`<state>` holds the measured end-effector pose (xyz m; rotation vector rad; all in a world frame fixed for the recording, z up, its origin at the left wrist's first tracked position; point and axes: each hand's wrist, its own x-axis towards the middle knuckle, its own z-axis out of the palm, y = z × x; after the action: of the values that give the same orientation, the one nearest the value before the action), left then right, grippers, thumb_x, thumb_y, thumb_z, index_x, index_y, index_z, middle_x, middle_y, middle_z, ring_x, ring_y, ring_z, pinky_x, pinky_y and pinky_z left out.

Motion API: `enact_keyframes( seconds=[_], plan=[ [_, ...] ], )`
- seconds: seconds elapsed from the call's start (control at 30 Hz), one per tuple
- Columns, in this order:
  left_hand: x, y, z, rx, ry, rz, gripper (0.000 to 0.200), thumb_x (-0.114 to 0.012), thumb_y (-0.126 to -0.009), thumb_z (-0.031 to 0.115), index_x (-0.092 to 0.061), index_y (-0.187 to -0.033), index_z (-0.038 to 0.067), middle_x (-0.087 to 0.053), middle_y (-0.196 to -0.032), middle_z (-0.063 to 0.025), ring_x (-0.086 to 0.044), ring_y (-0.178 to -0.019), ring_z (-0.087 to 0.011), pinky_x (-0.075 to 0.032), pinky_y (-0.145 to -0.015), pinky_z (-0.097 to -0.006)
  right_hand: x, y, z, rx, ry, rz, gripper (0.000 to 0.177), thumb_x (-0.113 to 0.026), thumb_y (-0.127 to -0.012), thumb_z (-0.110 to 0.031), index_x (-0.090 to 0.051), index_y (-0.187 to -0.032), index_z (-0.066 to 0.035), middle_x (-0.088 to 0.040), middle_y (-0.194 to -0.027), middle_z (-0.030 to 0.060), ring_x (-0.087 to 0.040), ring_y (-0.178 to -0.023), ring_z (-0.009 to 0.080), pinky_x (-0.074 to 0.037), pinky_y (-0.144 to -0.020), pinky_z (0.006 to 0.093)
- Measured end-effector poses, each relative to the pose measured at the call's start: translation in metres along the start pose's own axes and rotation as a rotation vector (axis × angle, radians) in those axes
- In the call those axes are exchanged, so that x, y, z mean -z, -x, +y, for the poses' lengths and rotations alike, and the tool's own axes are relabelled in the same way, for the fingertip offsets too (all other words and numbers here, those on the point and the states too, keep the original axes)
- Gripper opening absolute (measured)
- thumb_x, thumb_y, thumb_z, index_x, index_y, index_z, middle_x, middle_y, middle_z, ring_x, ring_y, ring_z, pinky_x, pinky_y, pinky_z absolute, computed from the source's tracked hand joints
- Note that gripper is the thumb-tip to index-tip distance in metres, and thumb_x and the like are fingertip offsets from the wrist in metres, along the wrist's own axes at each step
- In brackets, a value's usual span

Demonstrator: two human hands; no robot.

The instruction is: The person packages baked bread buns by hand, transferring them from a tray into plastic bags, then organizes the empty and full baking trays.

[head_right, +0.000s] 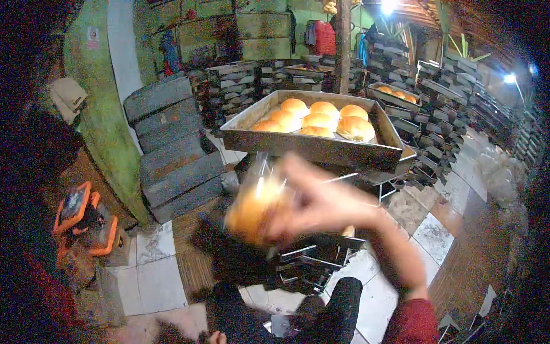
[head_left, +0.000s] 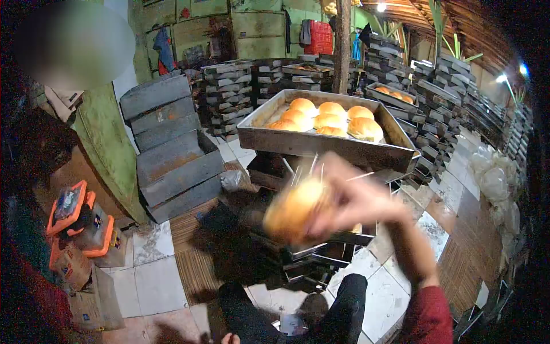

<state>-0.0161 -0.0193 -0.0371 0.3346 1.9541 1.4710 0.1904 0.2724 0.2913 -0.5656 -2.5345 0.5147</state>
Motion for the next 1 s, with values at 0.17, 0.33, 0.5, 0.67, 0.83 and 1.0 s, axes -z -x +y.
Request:
enact_keyframes(
  seconds=[0.17, 0.33, 0.5, 0.67, 0.83, 1.0],
  plan=[
    [-0.017, 0.007, 0.009, 0.178, -0.006, -0.07, 0.048, -0.05, -0.085, 0.038, -0.041, -0.124, 0.01, -0.04, -0.125, -0.0111, -0.039, -0.111, -0.0271, -0.032, -0.092, -0.0374, 0.162, -0.027, 0.035, -0.314, -0.051, 0.197, 0.046, -0.065, -0.076, -0.021, -0.047, -0.113, -0.001, -0.059, -0.094, 0.0078, -0.055, -0.092, 0.0147, -0.043, -0.085, 0.0286],
    [-0.01, -0.014, -0.013, 0.022, -0.047, -0.068, 0.04, -0.047, -0.088, 0.032, -0.043, -0.121, 0.011, -0.044, -0.121, -0.0092, -0.044, -0.102, -0.0234, -0.036, -0.086, -0.0348, 0.114, 0.05, 0.048, -0.111, 0.539, 1.411, 0.024, -0.053, -0.087, -0.022, -0.054, -0.091, 0.002, -0.059, -0.083, 0.0114, -0.056, -0.073, 0.0157, -0.045, -0.067, 0.0278],
    [-0.014, -0.032, -0.016, -0.004, -0.08, -0.166, 0.025, -0.047, -0.09, 0.02, -0.052, -0.11, 0.007, -0.053, -0.106, -0.0079, -0.052, -0.09, -0.0182, -0.042, -0.077, -0.0299, -0.232, 0.163, 0.084, -0.161, 0.111, 0.29, 0.023, -0.049, -0.079, -0.015, -0.053, -0.099, -0.004, -0.054, -0.098, 0.0111, -0.05, -0.09, 0.0263, -0.04, -0.078, 0.0362],
    [-0.053, -0.059, -0.04, -0.13, -0.083, -0.329, 0.023, -0.051, -0.087, 0.016, -0.055, -0.104, 0.001, -0.058, -0.096, -0.0083, -0.054, -0.088, -0.018, -0.043, -0.077, -0.0292, -0.392, 0.241, 0.068, -0.281, 0.467, -0.411, 0.053, -0.043, -0.079, -0.015, -0.035, -0.131, -0.012, -0.028, -0.138, 0.0091, -0.023, -0.128, 0.0324, -0.021, -0.1, 0.0534],
    [-0.083, -0.021, -0.025, -0.301, -0.245, -0.363, 0.018, -0.054, -0.085, 0.013, -0.055, -0.097, -0.001, -0.058, -0.092, -0.0113, -0.054, -0.088, -0.0226, -0.042, -0.079, -0.031, -0.373, 0.233, 0.039, -0.122, 0.562, -0.627, 0.044, -0.043, -0.08, -0.02, -0.047, -0.123, -0.013, -0.037, -0.133, 0.008, -0.027, -0.127, 0.0297, -0.022, -0.101, 0.0499],
    [-0.086, -0.04, -0.063, -0.389, -0.291, -0.321, 0.019, -0.059, -0.08, 0.013, -0.057, -0.094, 0.001, -0.06, -0.089, -0.0089, -0.057, -0.082, -0.0174, -0.044, -0.076, -0.0281, -0.375, 0.233, 0.032, -0.075, 0.526, -0.328, 0.036, -0.048, -0.076, -0.019, -0.056, -0.11, -0.009, -0.04, -0.129, 0.0108, -0.034, -0.121, 0.0303, -0.026, -0.1, 0.049]
  ],
)
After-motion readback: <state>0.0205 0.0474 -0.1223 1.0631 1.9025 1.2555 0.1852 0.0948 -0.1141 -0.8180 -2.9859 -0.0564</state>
